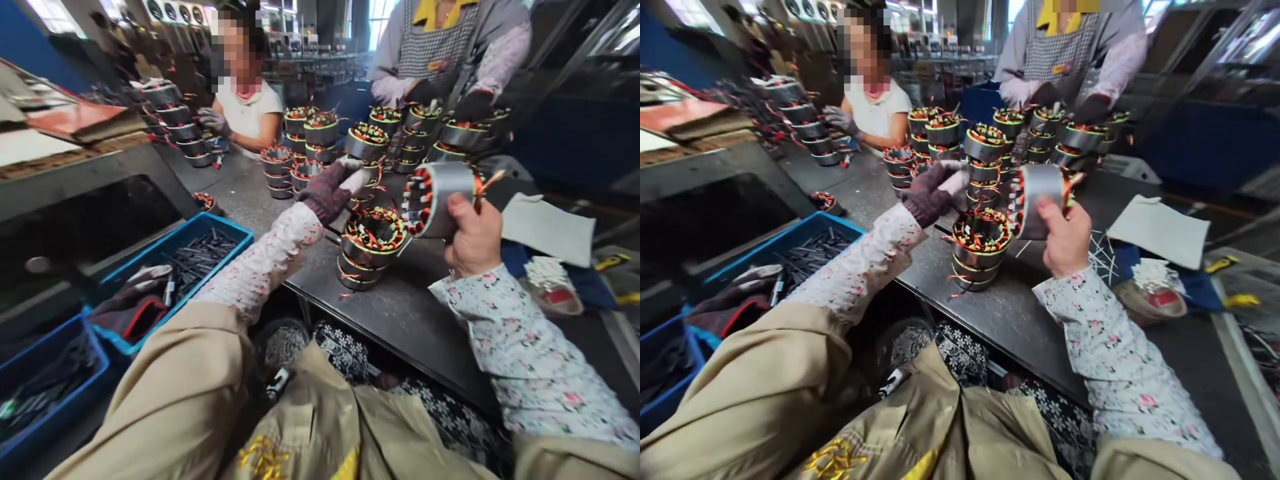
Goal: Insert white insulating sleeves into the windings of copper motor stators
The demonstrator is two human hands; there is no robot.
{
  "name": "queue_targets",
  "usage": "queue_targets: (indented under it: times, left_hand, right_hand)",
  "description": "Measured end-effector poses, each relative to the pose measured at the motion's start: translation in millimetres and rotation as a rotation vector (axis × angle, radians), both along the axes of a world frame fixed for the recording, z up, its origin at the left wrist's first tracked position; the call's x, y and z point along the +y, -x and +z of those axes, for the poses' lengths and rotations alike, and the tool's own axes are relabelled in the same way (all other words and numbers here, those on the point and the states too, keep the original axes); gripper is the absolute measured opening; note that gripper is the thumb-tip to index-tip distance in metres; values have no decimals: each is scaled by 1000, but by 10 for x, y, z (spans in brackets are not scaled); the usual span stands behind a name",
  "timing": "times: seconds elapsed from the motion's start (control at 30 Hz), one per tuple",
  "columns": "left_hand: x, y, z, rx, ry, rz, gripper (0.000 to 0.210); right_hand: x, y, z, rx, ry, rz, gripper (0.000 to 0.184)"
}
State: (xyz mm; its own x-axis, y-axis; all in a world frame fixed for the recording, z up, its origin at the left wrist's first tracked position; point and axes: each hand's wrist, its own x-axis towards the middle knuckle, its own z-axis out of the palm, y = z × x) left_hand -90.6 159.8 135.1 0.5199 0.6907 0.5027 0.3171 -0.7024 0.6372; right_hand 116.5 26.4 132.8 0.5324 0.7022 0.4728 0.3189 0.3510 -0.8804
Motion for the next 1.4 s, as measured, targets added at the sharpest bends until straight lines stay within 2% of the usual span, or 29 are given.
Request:
queue_targets:
  times: [0.07,0.2,0.23,0.3,0.37,0.4,0.43,0.5,0.57,0.6,0.67,0.77,0.87,0.93,1.0,1.07,1.13,1.2,1.27,1.33,1.37,1.4]
  left_hand:
    - [-102,128,-93,16,11,1,35]
    - [-211,294,-80,188,-81,46,33]
    - [-187,325,-64,214,-104,57,32]
    - [-91,388,-61,246,-75,22,30]
    - [17,448,-105,227,5,-64,30]
    - [56,472,-137,195,47,-103,30]
    - [77,491,-170,163,80,-127,28]
    - [63,513,-219,119,125,-129,26]
    - [-7,518,-238,113,168,-132,24]
    - [-49,516,-240,106,183,-145,24]
    - [-122,502,-247,73,198,-186,23]
    - [-184,462,-277,31,209,-193,21]
    - [-228,427,-301,37,194,-176,20]
    - [-278,428,-290,11,119,-148,24]
    - [-359,446,-261,-22,-54,-84,35]
    - [-466,460,-231,16,-282,-49,49]
    - [-576,450,-217,158,-456,-69,61]
    - [-660,416,-223,340,-527,-94,66]
    - [-707,374,-240,486,-550,-94,64]
    - [-729,344,-256,554,-579,-86,60]
    - [-736,337,-261,563,-600,-78,57]
    - [-743,335,-264,563,-621,-67,55]
  right_hand:
    - [-52,-147,-172,112,46,-85,50]
    - [-206,-309,-623,-108,449,-87,49]
    - [-244,-311,-727,-225,561,-87,46]
    - [-314,-295,-862,-596,811,-44,37]
    - [-366,-299,-839,-971,1001,68,26]
    - [-382,-315,-758,-1076,1036,130,21]
    - [-386,-335,-633,-1112,1025,181,16]
    - [-349,-349,-299,-1013,875,233,11]
    - [-237,-265,45,-794,587,296,23]
    - [-153,-176,182,-700,503,342,30]
    - [52,69,346,-625,511,437,35]
    - [321,446,358,-553,730,591,49]
    - [404,665,299,-496,892,671,60]
    - [393,705,306,-531,966,636,57]
    - [383,686,359,-631,989,618,46]
    - [383,634,438,-829,949,644,33]
    - [367,566,508,-1137,866,641,26]
    - [322,484,537,-1479,736,598,26]
    - [259,395,512,-1741,525,622,25]
    - [206,317,442,-1844,344,700,26]
    - [191,293,399,-1838,320,696,26]
    - [183,282,359,-1802,359,656,26]
